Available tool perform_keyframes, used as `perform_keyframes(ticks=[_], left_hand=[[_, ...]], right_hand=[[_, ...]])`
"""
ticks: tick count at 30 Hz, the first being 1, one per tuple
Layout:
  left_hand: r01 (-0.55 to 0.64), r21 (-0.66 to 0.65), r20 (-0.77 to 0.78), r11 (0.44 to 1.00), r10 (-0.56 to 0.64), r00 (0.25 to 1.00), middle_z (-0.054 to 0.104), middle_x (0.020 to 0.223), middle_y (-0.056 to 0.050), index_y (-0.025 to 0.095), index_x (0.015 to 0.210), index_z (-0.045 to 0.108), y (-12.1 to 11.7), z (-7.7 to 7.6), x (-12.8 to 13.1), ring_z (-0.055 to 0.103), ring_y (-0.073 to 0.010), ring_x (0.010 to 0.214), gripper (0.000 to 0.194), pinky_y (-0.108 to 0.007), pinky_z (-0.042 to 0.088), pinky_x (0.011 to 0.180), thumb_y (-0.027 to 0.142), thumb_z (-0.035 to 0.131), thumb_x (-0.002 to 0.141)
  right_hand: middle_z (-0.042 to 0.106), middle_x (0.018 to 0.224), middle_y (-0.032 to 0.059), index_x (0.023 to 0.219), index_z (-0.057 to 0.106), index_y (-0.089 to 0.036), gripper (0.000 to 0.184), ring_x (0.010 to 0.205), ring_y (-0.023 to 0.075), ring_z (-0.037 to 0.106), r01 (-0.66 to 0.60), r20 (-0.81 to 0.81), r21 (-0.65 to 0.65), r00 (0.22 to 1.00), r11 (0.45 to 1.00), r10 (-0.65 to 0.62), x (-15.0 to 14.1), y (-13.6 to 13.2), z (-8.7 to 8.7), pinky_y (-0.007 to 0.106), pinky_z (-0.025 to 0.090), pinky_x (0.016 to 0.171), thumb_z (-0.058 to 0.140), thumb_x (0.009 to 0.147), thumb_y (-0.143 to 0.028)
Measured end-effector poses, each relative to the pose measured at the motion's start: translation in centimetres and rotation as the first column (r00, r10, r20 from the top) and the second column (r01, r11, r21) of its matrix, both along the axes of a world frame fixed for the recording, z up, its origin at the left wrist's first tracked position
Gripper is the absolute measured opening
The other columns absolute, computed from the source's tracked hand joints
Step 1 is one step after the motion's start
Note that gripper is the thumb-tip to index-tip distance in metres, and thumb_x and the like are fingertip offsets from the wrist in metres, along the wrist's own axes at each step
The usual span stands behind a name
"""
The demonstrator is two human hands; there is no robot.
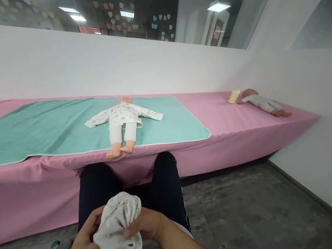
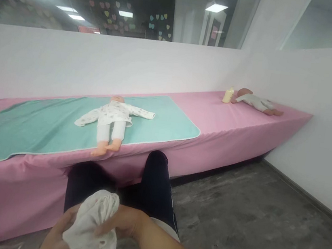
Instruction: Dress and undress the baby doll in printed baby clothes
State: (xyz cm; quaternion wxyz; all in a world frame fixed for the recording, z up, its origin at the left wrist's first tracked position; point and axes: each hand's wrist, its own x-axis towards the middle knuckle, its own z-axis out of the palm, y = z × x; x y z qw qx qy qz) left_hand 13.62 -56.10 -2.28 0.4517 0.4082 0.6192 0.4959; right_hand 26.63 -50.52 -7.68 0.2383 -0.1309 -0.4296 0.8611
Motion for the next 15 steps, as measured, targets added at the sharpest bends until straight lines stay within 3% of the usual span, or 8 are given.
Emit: perform_keyframes(ticks=[4,7,9,11,12,13,15], left_hand=[[0.046,-0.066,0.153,0.997,-0.036,0.988,0.065,0.068,-0.001,0.018,0.082,0.061,-0.1,0.0,0.0,0.059,-0.0185,0.063,0.042,-0.020,0.043,0.051,0.031,0.078,0.045],[0.029,-0.140,0.220,0.990,0.003,0.975,0.057,0.055,0.003,0.017,0.064,0.057,-0.4,-0.3,-0.4,0.050,-0.0121,0.051,0.032,-0.019,0.038,0.047,0.031,0.079,0.046],[0.000,-0.160,0.283,0.987,0.046,0.958,0.054,0.052,0.004,0.016,0.060,0.056,-0.5,-0.5,-0.8,0.048,-0.0111,0.049,0.032,-0.020,0.038,0.047,0.032,0.079,0.045],[-0.027,-0.182,0.338,0.983,0.088,0.937,0.055,0.053,0.003,0.017,0.065,0.059,-0.4,-0.9,-1.2,0.050,-0.0129,0.050,0.033,-0.022,0.040,0.049,0.035,0.079,0.046],[-0.035,-0.184,0.359,0.982,0.100,0.928,0.057,0.055,0.002,0.017,0.068,0.061,-0.3,-1.1,-1.3,0.051,-0.0142,0.052,0.034,-0.023,0.041,0.051,0.036,0.079,0.046],[-0.035,-0.174,0.377,0.984,0.100,0.921,0.058,0.056,0.002,0.017,0.070,0.062,-0.2,-1.3,-1.4,0.053,-0.0154,0.054,0.035,-0.024,0.041,0.052,0.036,0.079,0.046],[-0.009,-0.123,0.415,0.992,0.059,0.908,0.060,0.059,0.000,0.017,0.070,0.063,0.0,-1.9,-1.7,0.055,-0.0176,0.059,0.036,-0.026,0.042,0.055,0.036,0.080,0.044]], right_hand=[[0.066,0.085,0.0077,0.090,0.063,-0.009,0.061,0.077,0.0194,0.062,-0.198,0.039,0.066,0.980,0.978,0.195,2.5,1.2,-1.2,0.031,0.048,0.072,0.080,0.045,-0.046],[0.067,0.094,0.0042,0.099,0.065,-0.014,0.055,0.089,0.0221,0.062,-0.364,0.391,0.295,0.890,0.883,0.236,5.7,3.6,-2.3,0.031,0.047,0.079,0.075,0.056,-0.047],[0.062,0.114,0.0035,0.114,0.060,-0.020,0.047,0.108,0.0217,0.054,-0.290,0.546,0.566,0.833,0.772,-0.088,8.2,5.5,-3.5,0.033,0.039,0.094,0.056,0.077,-0.049],[0.055,0.126,0.0047,0.118,0.058,-0.023,0.042,0.126,0.0223,0.038,-0.344,0.582,0.789,0.685,0.510,-0.438,10.8,7.6,-4.9,0.040,0.020,0.107,0.050,0.083,-0.045],[0.050,0.131,0.0046,0.119,0.056,-0.025,0.043,0.132,0.0226,0.029,-0.403,0.576,0.817,0.600,0.412,-0.555,12.0,8.6,-5.4,0.043,0.010,0.110,0.051,0.082,-0.044],[0.044,0.136,0.0042,0.122,0.054,-0.026,0.043,0.134,0.0222,0.023,-0.412,0.562,0.822,0.482,0.392,-0.673,13.2,9.7,-5.9,0.044,0.006,0.110,0.048,0.084,-0.044],[0.031,0.144,0.0073,0.134,0.040,-0.023,0.050,0.135,0.0222,0.021,-0.257,0.617,0.776,0.126,0.576,-0.776,14.9,11.7,-6.3,0.045,0.011,0.110,0.035,0.089,-0.045]])
